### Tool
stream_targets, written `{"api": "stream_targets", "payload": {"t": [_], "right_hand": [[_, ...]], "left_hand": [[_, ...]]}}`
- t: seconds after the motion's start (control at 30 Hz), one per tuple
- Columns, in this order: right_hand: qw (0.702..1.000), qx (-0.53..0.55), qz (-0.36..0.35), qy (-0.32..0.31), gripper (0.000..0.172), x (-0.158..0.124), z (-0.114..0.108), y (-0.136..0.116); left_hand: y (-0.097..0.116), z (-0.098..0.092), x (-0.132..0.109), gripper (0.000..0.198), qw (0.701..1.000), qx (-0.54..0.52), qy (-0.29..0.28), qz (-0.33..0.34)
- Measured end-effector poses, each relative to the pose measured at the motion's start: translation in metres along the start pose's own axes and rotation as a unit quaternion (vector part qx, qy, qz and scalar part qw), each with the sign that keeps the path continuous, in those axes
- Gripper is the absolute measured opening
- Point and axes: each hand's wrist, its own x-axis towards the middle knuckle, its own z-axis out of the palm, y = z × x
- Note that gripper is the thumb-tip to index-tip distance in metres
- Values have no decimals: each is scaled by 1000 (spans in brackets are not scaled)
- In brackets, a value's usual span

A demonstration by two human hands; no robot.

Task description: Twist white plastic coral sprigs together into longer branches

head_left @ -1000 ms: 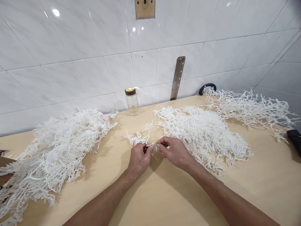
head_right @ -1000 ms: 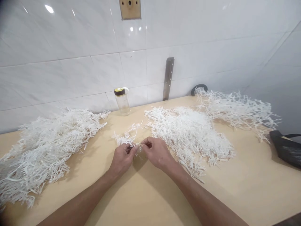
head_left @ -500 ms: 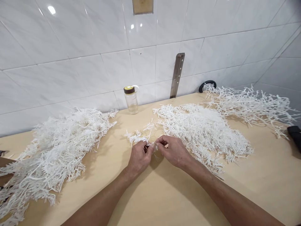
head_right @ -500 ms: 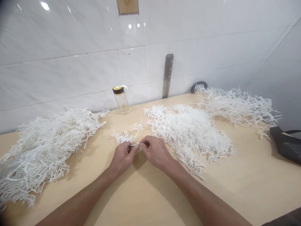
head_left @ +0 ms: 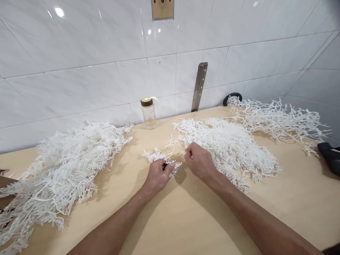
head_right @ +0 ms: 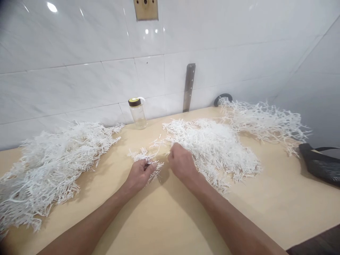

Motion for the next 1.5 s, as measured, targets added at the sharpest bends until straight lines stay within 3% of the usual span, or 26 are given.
{"api": "stream_targets", "payload": {"t": [0.1,0.23,0.37,0.5,0.67,1.03,1.27,1.4,1.5], "right_hand": [[979,175,108,-17,3,7,-11,13],[910,388,123,-85,20,5,-15,11],[865,444,123,-199,27,0,-12,3],[846,445,125,-265,33,-2,-8,3],[840,424,128,-314,36,-3,-6,3],[843,411,127,-322,32,-7,-4,-3],[896,356,81,-253,18,-12,-1,-8],[897,360,99,-235,17,-13,3,-9],[880,383,119,-254,19,-12,3,-9]], "left_hand": [[-2,3,-2,42,999,-51,-19,-2],[-3,4,0,43,996,-90,-2,-19],[-3,5,1,41,993,-117,12,-13],[-5,7,0,40,992,-121,20,-7],[-2,8,-1,38,993,-108,30,26],[-3,6,-4,31,992,-23,77,92],[-3,7,-3,36,991,-51,111,57],[-2,7,-2,36,991,-64,115,29],[-2,7,-3,33,991,-58,115,32]]}}
